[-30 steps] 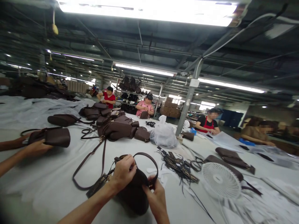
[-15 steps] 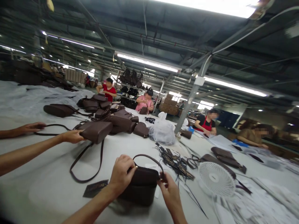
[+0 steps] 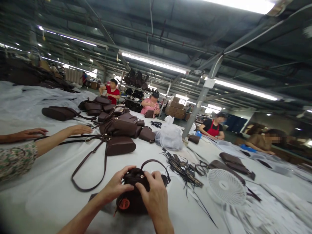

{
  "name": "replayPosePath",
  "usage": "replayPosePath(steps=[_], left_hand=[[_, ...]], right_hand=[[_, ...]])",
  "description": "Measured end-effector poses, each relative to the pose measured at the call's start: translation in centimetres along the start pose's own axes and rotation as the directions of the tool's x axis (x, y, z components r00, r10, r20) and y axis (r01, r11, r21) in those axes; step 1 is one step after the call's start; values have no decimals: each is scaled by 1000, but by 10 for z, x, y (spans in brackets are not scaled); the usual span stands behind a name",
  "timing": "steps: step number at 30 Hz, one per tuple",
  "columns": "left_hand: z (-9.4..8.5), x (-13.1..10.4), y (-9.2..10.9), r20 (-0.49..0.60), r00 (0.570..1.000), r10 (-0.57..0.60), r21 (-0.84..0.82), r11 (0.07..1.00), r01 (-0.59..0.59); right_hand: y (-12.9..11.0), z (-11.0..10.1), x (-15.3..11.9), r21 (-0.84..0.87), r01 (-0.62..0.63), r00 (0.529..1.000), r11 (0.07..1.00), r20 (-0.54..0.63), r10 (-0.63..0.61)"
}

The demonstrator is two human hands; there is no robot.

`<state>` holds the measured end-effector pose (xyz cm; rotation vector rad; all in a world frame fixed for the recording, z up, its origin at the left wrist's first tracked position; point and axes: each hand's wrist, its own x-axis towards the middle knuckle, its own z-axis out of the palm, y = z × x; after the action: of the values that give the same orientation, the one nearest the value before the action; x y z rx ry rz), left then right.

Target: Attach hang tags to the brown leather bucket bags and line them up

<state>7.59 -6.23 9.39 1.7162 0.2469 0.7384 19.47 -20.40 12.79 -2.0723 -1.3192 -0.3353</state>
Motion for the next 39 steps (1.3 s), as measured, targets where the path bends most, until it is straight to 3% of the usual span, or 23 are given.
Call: replayPosePath(steps=[4,8,10,16,23,28,34,39], left_hand=[[13,-12,-6,-29,999,-31,-241,970,24],[13,-26,-9,205,979,10,-617,778,121],[8,-31,-11,298,954,45,-690,700,182],[4,-38,-14,301,954,8,-566,806,172],[25,-36,-10,232,972,43,-680,722,130],[35,-28,2,155,986,-64,-636,757,149],[45,-26,7,59,996,-60,-440,895,80],[57,-24,7,-142,990,-9,-269,963,-30]], right_hand=[[-4,-13,2,28,-25,995,999,94,22],[-5,-21,0,122,-52,994,991,102,40],[-5,-21,-1,147,-63,995,987,86,51],[-4,-14,-7,214,-76,997,974,50,67],[-6,-8,-21,418,-211,977,883,74,199],[-8,-5,-20,450,-209,978,868,81,194],[-8,-11,-13,348,-153,988,925,49,144],[-20,-9,-10,8,-26,1000,1000,9,26]])
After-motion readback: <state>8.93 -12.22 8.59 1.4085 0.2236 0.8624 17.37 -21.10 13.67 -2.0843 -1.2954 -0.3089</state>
